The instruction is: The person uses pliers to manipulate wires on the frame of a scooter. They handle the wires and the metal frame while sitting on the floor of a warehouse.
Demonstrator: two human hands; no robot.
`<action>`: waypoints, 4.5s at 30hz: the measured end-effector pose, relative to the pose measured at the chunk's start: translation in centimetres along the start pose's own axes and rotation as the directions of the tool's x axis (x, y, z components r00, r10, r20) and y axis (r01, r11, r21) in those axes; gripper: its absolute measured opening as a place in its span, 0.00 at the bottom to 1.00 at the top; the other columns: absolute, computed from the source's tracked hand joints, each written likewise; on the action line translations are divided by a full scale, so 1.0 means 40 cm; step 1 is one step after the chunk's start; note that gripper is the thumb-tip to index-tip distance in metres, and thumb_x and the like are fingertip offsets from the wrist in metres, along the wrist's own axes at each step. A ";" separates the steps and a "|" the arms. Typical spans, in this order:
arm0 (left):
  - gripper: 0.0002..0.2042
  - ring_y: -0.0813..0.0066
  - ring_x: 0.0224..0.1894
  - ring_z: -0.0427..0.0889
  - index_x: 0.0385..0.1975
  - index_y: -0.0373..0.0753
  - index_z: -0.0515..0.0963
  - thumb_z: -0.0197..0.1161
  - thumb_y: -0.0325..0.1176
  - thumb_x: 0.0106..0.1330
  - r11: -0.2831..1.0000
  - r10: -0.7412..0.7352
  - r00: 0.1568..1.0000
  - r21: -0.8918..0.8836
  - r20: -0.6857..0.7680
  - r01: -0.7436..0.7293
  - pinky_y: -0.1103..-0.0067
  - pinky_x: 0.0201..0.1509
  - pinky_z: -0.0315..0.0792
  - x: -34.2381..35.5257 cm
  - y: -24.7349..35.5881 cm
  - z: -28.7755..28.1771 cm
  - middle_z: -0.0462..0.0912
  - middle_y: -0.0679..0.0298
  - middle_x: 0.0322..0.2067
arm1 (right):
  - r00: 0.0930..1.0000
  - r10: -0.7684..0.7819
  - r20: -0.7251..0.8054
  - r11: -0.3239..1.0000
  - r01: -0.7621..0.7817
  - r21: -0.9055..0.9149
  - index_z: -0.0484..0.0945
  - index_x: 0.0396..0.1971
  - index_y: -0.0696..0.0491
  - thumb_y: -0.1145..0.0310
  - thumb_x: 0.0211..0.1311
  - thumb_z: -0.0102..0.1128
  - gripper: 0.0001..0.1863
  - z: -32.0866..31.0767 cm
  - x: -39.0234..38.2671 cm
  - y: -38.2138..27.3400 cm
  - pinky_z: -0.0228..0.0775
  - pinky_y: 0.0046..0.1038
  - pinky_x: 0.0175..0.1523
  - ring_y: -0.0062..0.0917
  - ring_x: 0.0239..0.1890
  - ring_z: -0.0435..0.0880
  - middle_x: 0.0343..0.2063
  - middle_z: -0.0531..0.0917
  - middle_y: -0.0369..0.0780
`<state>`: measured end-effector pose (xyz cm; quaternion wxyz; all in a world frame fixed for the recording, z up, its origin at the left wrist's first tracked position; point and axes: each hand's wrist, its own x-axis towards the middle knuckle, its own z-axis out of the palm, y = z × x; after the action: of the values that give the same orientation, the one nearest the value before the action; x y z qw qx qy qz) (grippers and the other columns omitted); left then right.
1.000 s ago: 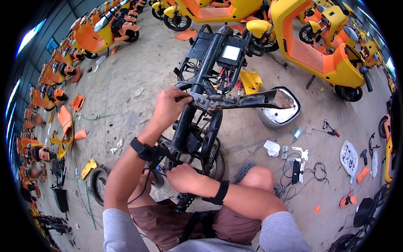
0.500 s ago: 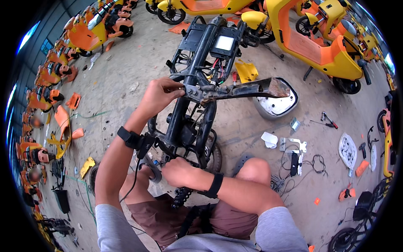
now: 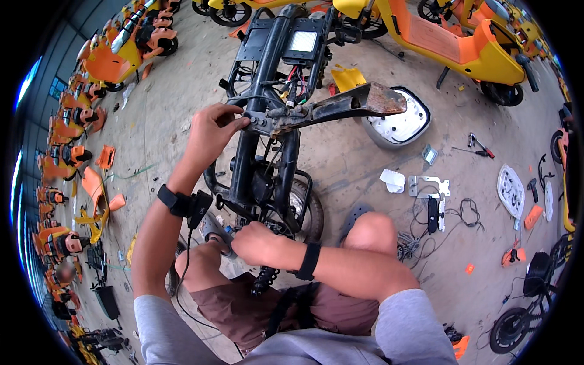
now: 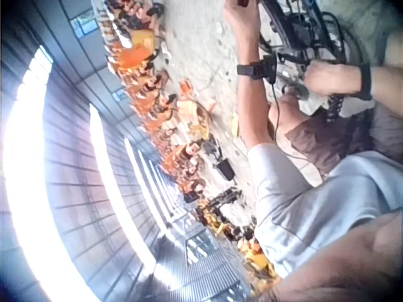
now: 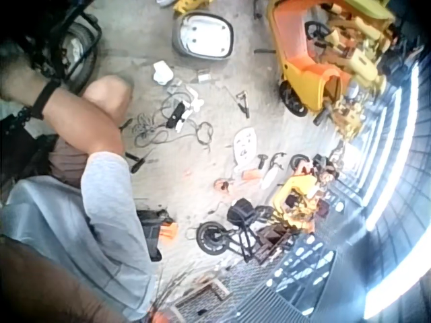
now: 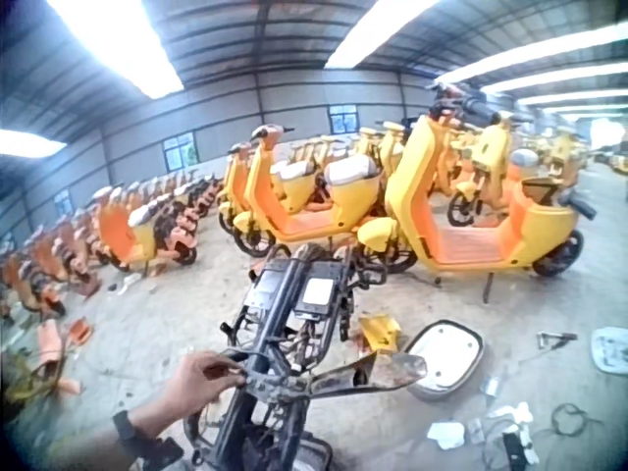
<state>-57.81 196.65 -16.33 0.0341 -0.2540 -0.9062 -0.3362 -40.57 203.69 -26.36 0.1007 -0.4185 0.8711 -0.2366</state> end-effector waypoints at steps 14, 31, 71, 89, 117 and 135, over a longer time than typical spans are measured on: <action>0.17 0.42 0.34 0.76 0.30 0.31 0.73 0.45 0.41 0.71 0.856 -0.120 0.960 0.517 0.252 -0.029 0.56 0.39 0.68 0.029 0.046 -0.003 0.77 0.42 0.26 | 0.996 -0.017 0.092 1.000 0.017 -0.002 0.82 0.29 0.51 0.70 0.48 0.58 0.08 -0.017 -0.013 -0.014 0.74 0.31 0.37 0.32 0.35 0.85 0.28 0.85 0.39; 0.08 0.45 0.36 0.73 0.33 0.31 0.68 0.49 0.30 0.68 0.749 0.248 0.769 0.387 0.589 -0.537 0.62 0.40 0.67 0.080 0.037 -0.061 0.73 0.47 0.28 | 0.978 0.016 0.209 0.997 0.001 -0.081 0.84 0.30 0.48 0.68 0.54 0.57 0.07 -0.038 -0.021 -0.020 0.75 0.28 0.38 0.26 0.38 0.85 0.31 0.86 0.35; 0.17 0.71 0.14 0.73 0.27 0.33 0.71 0.51 0.42 0.70 0.908 -0.406 0.788 0.110 0.463 0.403 0.76 0.18 0.69 -0.166 0.125 -0.232 0.71 0.62 0.15 | 0.983 0.114 -0.144 0.962 -0.072 0.264 0.78 0.35 0.56 0.65 0.63 0.51 0.11 -0.048 -0.037 0.034 0.72 0.40 0.30 0.42 0.27 0.82 0.21 0.81 0.48; 0.11 0.81 0.15 0.60 0.26 0.40 0.68 0.53 0.38 0.69 -0.219 -0.426 0.784 -0.892 0.451 0.394 0.83 0.17 0.55 -0.518 -0.115 -0.011 0.63 0.70 0.16 | 0.618 0.786 0.022 0.333 -0.454 0.826 0.74 0.34 0.59 0.57 0.72 0.42 0.20 -0.395 -0.028 0.115 0.40 0.16 0.12 0.09 0.08 0.51 0.11 0.60 0.26; 0.11 0.79 0.15 0.61 0.26 0.39 0.69 0.54 0.38 0.68 -0.161 -0.500 0.776 -0.922 0.384 0.353 0.81 0.17 0.57 -0.604 -0.112 -0.054 0.64 0.70 0.15 | 0.498 0.864 0.077 0.028 -0.201 0.979 0.67 0.36 0.57 0.51 0.73 0.33 0.22 -0.253 0.086 0.067 0.59 0.22 0.15 0.21 0.13 0.71 0.18 0.74 0.38; 0.11 0.81 0.14 0.61 0.27 0.39 0.69 0.54 0.38 0.68 -0.122 -0.551 0.774 -0.947 0.312 0.296 0.82 0.17 0.56 -0.595 -0.137 -0.073 0.64 0.70 0.15 | 0.817 0.552 -0.166 0.021 0.186 0.982 0.70 0.50 0.55 0.60 0.72 0.44 0.16 -0.245 0.268 0.079 0.72 0.29 0.49 0.30 0.49 0.80 0.44 0.80 0.42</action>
<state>-40.10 180.87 -22.85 -0.1724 0.1345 -0.4458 -0.8680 -53.13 200.29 -19.18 0.1521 -0.0238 0.4991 -0.8527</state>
